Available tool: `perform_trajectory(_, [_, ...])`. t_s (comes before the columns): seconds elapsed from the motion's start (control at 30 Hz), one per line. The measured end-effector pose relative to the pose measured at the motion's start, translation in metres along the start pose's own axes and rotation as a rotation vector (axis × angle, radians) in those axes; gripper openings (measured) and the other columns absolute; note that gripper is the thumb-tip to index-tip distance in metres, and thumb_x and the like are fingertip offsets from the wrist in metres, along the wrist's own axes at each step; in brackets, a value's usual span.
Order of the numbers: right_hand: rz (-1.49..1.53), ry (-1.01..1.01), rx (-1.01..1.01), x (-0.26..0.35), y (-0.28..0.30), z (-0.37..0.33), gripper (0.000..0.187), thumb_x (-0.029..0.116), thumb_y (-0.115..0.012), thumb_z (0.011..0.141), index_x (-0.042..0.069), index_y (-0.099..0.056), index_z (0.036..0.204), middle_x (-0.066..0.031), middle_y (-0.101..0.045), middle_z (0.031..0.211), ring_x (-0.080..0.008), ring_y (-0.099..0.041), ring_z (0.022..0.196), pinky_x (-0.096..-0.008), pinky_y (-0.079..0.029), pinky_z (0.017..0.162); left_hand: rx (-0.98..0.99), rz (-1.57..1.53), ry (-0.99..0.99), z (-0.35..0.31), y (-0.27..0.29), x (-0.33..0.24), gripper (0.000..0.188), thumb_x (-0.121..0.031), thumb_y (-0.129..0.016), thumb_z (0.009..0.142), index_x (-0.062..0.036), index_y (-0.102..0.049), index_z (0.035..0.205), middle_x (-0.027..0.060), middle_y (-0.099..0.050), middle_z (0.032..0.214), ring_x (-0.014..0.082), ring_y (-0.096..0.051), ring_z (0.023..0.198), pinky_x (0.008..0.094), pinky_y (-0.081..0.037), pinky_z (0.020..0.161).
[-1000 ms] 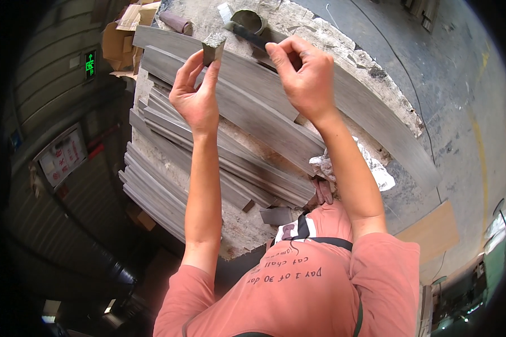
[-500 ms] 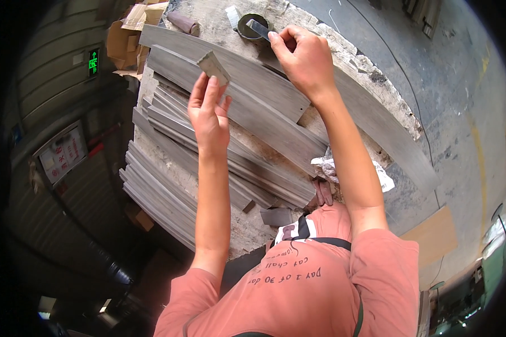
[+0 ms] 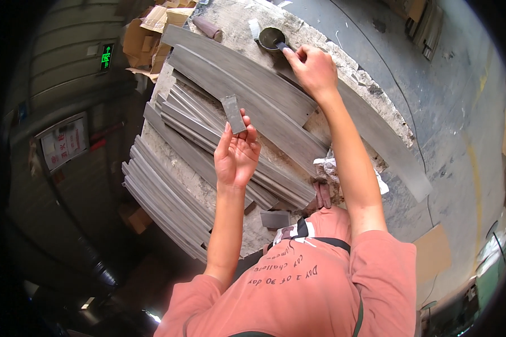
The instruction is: Inspecting and cleaning the ends of cut aluminum extrusions at a workbench.
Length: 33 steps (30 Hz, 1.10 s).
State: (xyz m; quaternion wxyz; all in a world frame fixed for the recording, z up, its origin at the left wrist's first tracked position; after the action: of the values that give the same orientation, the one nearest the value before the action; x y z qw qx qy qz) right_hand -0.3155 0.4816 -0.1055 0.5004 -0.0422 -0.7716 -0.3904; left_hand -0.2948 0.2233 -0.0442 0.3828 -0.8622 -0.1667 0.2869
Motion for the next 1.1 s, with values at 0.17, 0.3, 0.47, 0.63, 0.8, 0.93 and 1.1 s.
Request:
perform_trajectory(0.17, [0.106, 0.104, -0.092, 0.021, 0.030, -0.053, 0.039, 0.041, -0.070, 0.095, 0.004, -0.071, 0.084, -0.0088, -0.068, 0.066, -0.0197, -0.063, 0.059, -0.0353, -0.048, 0.060, 0.050, 0.059, -0.031, -0.032, 0.000, 0.001, 0.044, -0.029, -0.055, 0.108, -0.0065, -0.053, 0.146, 0.0056, -0.071, 0.125, 0.0164, -0.070, 0.110, 0.0306, -0.059, 0.085])
perform_trajectory(0.3, [0.385, 0.121, 0.175, 0.047, 0.031, -0.124, 0.027, 0.026, -0.073, 0.095, 0.001, -0.069, 0.086, -0.0022, -0.062, 0.065, -0.0067, -0.054, 0.062, -0.0278, -0.044, 0.057, 0.080, 0.034, -0.053, -0.057, 0.010, 0.008, 0.044, -0.026, -0.053, 0.109, -0.0064, -0.050, 0.148, 0.0078, -0.069, 0.130, 0.0206, -0.069, 0.117, 0.0343, -0.061, 0.087])
perform_trajectory(0.47, [0.828, 0.035, 0.483, 0.049, 0.021, -0.211, 0.028, 0.023, -0.068, 0.102, 0.003, -0.063, 0.120, 0.0008, -0.066, 0.098, -0.0062, -0.061, 0.088, -0.0224, -0.047, 0.076, 0.072, 0.178, -0.159, -0.092, 0.019, 0.029, 0.033, -0.018, -0.065, 0.104, -0.0125, -0.062, 0.136, 0.0072, -0.068, 0.134, 0.0210, -0.064, 0.125, 0.0352, -0.058, 0.094])
perform_trajectory(0.63, [0.873, 0.163, 0.594, 0.058, 0.024, -0.263, 0.035, 0.023, -0.062, 0.106, 0.004, -0.060, 0.136, -0.0049, -0.061, 0.119, -0.0136, -0.061, 0.109, -0.0300, -0.052, 0.095, 0.151, 0.186, -0.166, -0.136, 0.031, 0.055, 0.034, -0.023, -0.066, 0.104, -0.0144, -0.062, 0.137, 0.0046, -0.068, 0.133, 0.0186, -0.065, 0.119, 0.0373, -0.055, 0.096])
perform_trajectory(0.8, [0.931, 0.029, 0.816, 0.047, 0.023, -0.300, 0.029, 0.022, -0.069, 0.102, 0.001, -0.065, 0.122, -0.0032, -0.064, 0.110, -0.0101, -0.063, 0.098, -0.0254, -0.056, 0.075, 0.262, 0.112, -0.075, -0.176, 0.053, 0.086, 0.037, -0.027, -0.064, 0.104, -0.0134, -0.060, 0.138, 0.0040, -0.068, 0.131, 0.0192, -0.065, 0.120, 0.0367, -0.054, 0.096])
perform_trajectory(0.93, [0.822, -0.023, 0.855, 0.031, 0.027, -0.326, 0.026, 0.019, -0.068, 0.101, 0.001, -0.067, 0.120, -0.0035, -0.071, 0.101, -0.0092, -0.065, 0.093, -0.0241, -0.054, 0.080, 0.190, 0.239, 0.046, -0.208, 0.065, 0.110, 0.042, -0.040, -0.059, 0.106, -0.0135, -0.059, 0.139, 0.0064, -0.069, 0.132, 0.0219, -0.066, 0.121, 0.0376, -0.051, 0.099])
perform_trajectory(1.1, [0.951, -0.101, 0.658, 0.002, 0.059, -0.342, 0.031, 0.025, -0.061, 0.105, 0.002, -0.066, 0.125, -0.0093, -0.075, 0.112, -0.0126, -0.068, 0.103, -0.0291, -0.051, 0.093, -0.005, 0.487, 0.059, -0.244, 0.116, 0.115, 0.038, -0.036, -0.061, 0.106, -0.0065, -0.065, 0.129, 0.0076, -0.073, 0.120, 0.0133, -0.070, 0.106, 0.0266, -0.056, 0.080])
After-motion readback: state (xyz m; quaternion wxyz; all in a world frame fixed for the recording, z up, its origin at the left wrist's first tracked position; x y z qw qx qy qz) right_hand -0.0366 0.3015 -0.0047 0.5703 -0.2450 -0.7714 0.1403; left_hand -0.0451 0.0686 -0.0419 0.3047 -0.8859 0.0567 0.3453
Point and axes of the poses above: each hand's wrist, its own z-axis towards the middle knuckle, its own y-axis out of the back of the hand, x = y × z, the point moved 4 cm from there along z, towards the middle knuckle
